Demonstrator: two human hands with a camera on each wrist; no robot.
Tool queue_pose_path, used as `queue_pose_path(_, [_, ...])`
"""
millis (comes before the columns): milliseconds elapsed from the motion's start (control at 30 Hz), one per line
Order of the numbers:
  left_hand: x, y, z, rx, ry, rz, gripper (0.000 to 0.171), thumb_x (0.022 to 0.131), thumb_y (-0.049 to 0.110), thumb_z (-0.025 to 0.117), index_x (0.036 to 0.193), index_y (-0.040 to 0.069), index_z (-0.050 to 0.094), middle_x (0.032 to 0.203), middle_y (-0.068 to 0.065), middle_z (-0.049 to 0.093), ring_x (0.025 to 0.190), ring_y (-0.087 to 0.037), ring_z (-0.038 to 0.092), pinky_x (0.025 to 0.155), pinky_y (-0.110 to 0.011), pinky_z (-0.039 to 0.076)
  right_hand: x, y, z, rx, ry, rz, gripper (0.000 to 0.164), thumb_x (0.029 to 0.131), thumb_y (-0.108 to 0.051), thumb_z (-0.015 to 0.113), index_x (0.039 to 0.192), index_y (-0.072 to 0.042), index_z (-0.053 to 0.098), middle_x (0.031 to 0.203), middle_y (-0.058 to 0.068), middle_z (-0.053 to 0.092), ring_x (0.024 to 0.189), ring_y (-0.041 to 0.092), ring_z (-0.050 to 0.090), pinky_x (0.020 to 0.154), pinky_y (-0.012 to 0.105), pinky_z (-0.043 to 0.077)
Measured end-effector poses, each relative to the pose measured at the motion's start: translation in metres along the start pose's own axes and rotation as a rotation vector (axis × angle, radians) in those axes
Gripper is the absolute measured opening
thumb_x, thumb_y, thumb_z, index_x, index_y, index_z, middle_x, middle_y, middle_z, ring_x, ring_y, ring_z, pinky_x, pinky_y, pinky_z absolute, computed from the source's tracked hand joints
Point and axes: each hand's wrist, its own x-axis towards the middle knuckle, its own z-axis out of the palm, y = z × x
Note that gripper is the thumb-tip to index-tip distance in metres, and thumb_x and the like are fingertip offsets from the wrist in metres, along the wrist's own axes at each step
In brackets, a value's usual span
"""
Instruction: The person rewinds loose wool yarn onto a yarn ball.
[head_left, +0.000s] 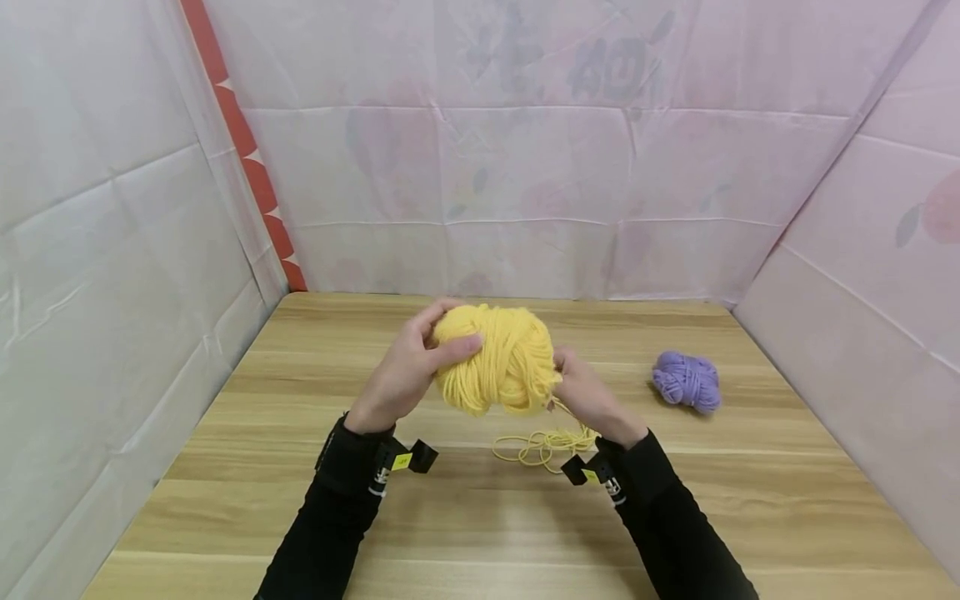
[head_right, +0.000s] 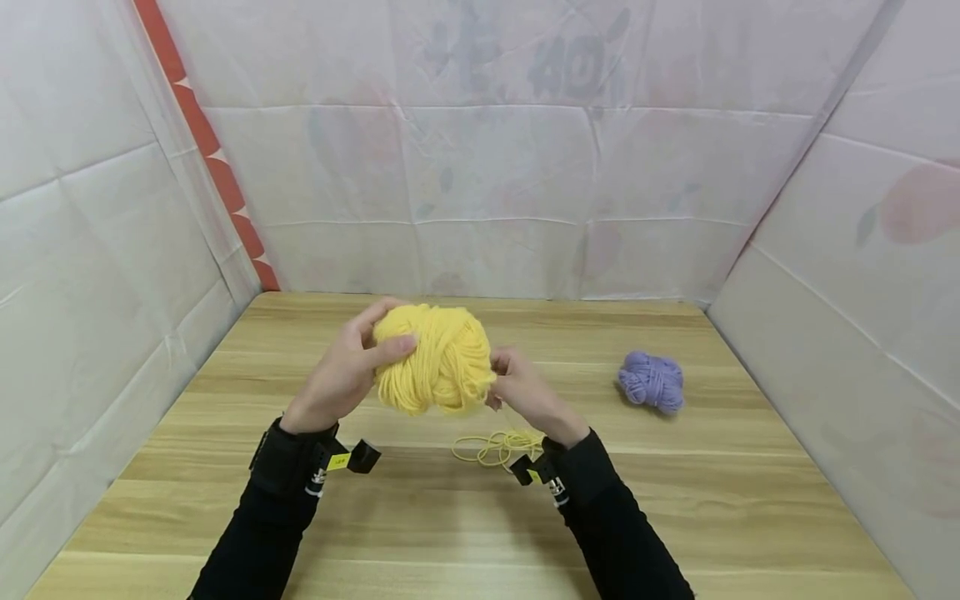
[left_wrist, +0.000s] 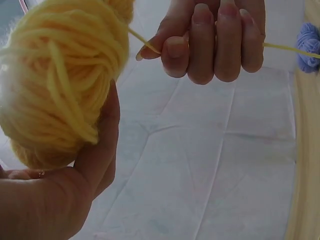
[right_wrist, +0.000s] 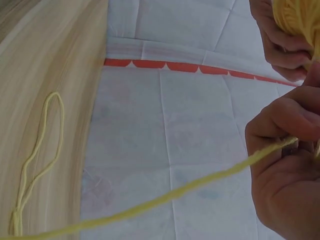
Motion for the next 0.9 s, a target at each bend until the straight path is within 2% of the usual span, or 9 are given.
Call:
queue_pose_path(167, [-0.001, -0.001, 0.001, 0.108, -0.088, -0.030, 0.042, 0.088, 0.013, 0.069, 0.126, 0.014, 0.053, 0.107, -0.011, 0.059, 0.085, -0.018, 0.065, 0.072, -0.033, 0.059, -0.001, -0.004, -0.003, 0.075, 0.004, 0.038, 0.015, 0.097, -0.009, 0.051, 0.095, -0.007, 0.065, 0.085, -0.001, 0.064, 0.075, 0.010, 0.061, 0.069, 0.025, 0.054])
queue_pose_path(300, [0.000, -0.002, 0.004, 0.219, -0.116, -0.070, 0.043, 0.084, 0.016, 0.073, 0.124, 0.020, 0.058, 0.110, -0.010, 0.059, 0.089, -0.021, 0.062, 0.075, -0.034, 0.057, 0.000, -0.006, -0.004, 0.105, 0.006, 0.043, 0.017, 0.100, -0.017, 0.049, 0.094, -0.008, 0.063, 0.088, -0.001, 0.063, 0.079, 0.009, 0.061, 0.071, 0.024, 0.054])
queue_pose_path(367, [0.001, -0.003, 0.005, 0.291, -0.127, -0.071, 0.044, 0.083, 0.018, 0.076, 0.123, 0.022, 0.059, 0.110, -0.009, 0.061, 0.091, -0.021, 0.062, 0.076, -0.036, 0.057, 0.001, -0.007, -0.005, 0.117, 0.023, 0.044, 0.021, 0.101, -0.023, 0.049, 0.091, -0.009, 0.062, 0.086, -0.003, 0.061, 0.076, 0.007, 0.058, 0.067, 0.021, 0.052])
queue_pose_path(467, [0.002, -0.006, 0.006, 0.406, -0.128, -0.055, 0.045, 0.081, 0.021, 0.078, 0.122, 0.026, 0.060, 0.109, -0.005, 0.062, 0.094, -0.020, 0.061, 0.078, -0.036, 0.055, 0.000, -0.007, -0.006, 0.167, 0.065, 0.038, 0.024, 0.101, -0.027, 0.049, 0.086, -0.011, 0.058, 0.073, -0.006, 0.052, 0.063, 0.005, 0.050, 0.055, 0.020, 0.041])
queue_pose_path(533, [0.004, -0.009, 0.006, 0.464, -0.117, -0.043, 0.046, 0.079, 0.023, 0.079, 0.121, 0.027, 0.061, 0.108, -0.003, 0.063, 0.094, -0.020, 0.061, 0.078, -0.036, 0.055, -0.001, -0.007, -0.007, 0.203, 0.081, 0.019, 0.023, 0.102, -0.026, 0.049, 0.085, -0.011, 0.054, 0.067, -0.006, 0.042, 0.057, 0.007, 0.039, 0.051, 0.025, 0.028])
queue_pose_path(600, [0.005, -0.012, 0.006, 0.514, -0.099, -0.030, 0.046, 0.079, 0.023, 0.080, 0.121, 0.026, 0.061, 0.107, -0.002, 0.063, 0.093, -0.019, 0.060, 0.078, -0.035, 0.055, -0.003, -0.008, -0.008, 0.239, 0.086, -0.010, 0.022, 0.102, -0.024, 0.047, 0.086, -0.010, 0.050, 0.064, -0.004, 0.034, 0.054, 0.011, 0.032, 0.053, 0.031, 0.021])
queue_pose_path(733, [0.008, -0.016, 0.006, 0.615, -0.033, -0.001, 0.046, 0.078, 0.023, 0.080, 0.120, 0.021, 0.061, 0.107, -0.003, 0.064, 0.092, -0.018, 0.060, 0.077, -0.032, 0.053, -0.007, -0.014, -0.009, 0.276, 0.086, -0.066, 0.018, 0.103, -0.022, 0.045, 0.095, -0.008, 0.053, 0.064, -0.002, 0.033, 0.054, 0.015, 0.028, 0.055, 0.034, 0.018])
queue_pose_path(900, [0.010, -0.017, 0.007, 0.721, 0.091, 0.005, 0.045, 0.078, 0.027, 0.080, 0.117, 0.018, 0.061, 0.105, -0.005, 0.066, 0.091, -0.018, 0.059, 0.075, -0.030, 0.051, -0.012, -0.023, -0.005, 0.245, 0.096, -0.101, 0.019, 0.103, -0.020, 0.046, 0.106, -0.005, 0.058, 0.061, -0.004, 0.038, 0.052, 0.013, 0.030, 0.052, 0.036, 0.018])
